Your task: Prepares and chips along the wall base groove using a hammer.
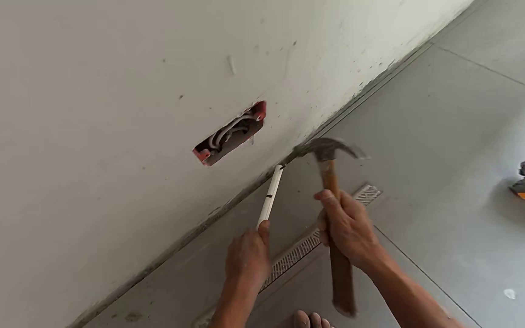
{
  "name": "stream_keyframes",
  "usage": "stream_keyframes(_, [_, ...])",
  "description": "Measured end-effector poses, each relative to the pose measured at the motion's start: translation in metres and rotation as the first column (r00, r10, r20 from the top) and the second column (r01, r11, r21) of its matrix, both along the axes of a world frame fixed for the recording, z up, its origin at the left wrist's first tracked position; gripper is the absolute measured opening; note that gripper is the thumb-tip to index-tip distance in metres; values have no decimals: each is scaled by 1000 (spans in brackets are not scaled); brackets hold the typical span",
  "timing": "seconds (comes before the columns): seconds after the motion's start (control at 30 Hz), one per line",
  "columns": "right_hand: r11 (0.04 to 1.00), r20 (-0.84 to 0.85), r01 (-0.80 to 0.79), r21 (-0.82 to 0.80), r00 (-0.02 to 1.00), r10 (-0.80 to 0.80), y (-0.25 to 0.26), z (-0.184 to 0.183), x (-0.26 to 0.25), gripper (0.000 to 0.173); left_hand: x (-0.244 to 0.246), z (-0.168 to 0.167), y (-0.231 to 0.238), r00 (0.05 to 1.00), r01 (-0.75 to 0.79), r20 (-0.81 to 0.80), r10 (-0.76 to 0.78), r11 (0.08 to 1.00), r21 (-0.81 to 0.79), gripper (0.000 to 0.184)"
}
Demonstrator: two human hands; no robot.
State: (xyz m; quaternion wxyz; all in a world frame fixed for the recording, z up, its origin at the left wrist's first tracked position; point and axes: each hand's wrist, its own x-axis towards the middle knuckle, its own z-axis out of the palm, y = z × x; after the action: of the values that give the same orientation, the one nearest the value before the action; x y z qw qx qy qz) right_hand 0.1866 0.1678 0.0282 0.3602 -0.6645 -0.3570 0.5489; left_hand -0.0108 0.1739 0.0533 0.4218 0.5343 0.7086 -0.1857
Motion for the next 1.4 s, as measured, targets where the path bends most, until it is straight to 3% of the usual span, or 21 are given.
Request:
stream_keyframes(0.1, [985, -63, 137, 101, 989, -131, -6, 0, -9, 42, 1, 0, -4, 1000, -6, -10, 7, 1000, 18, 69])
stream_keyframes(0.37, [934, -125, 302, 193, 951, -282, -30, -17, -19, 39, -11, -8, -12, 996, 30, -81, -27, 999, 39, 69])
stream_keyframes(0.53, [992, -123, 128, -23, 984, -129, -45, -38, -36, 38, -16, -15, -14, 995, 29, -92, -27, 999, 26, 70])
stream_keyframes(0.7, [972, -68, 210, 101, 977, -204, -51, -32, -44, 36, -20, -17, -16, 998, 32, -53, -31, 999, 24, 71])
stream_keyframes(0.8, [995, -49, 45, -91, 998, -49, -37, -26, -26, 36, -15, -19, -18, 999, 6, -47, -4, 1000, 24, 72])
stream_keyframes(0.93, [996, -10, 91, 6, 996, -91, -40, -25, -27, 35, -17, -23, -22, 999, 2, -39, -1, 1000, 27, 72])
stream_keyframes(1.07, [985, -90, -50, -166, 995, 36, -28, -23, -15, 38, -16, -22, -23, 999, -9, -51, 11, 1000, 24, 74])
stream_keyframes(1.23, [990, -122, 139, -4, 983, -138, -37, -13, -9, 40, -10, -13, -22, 998, 27, -54, -26, 999, 28, 73])
stream_keyframes(1.4, [965, -142, 262, 31, 956, -255, -34, -8, -3, 40, -10, -16, -15, 997, 29, -69, -25, 998, 50, 72])
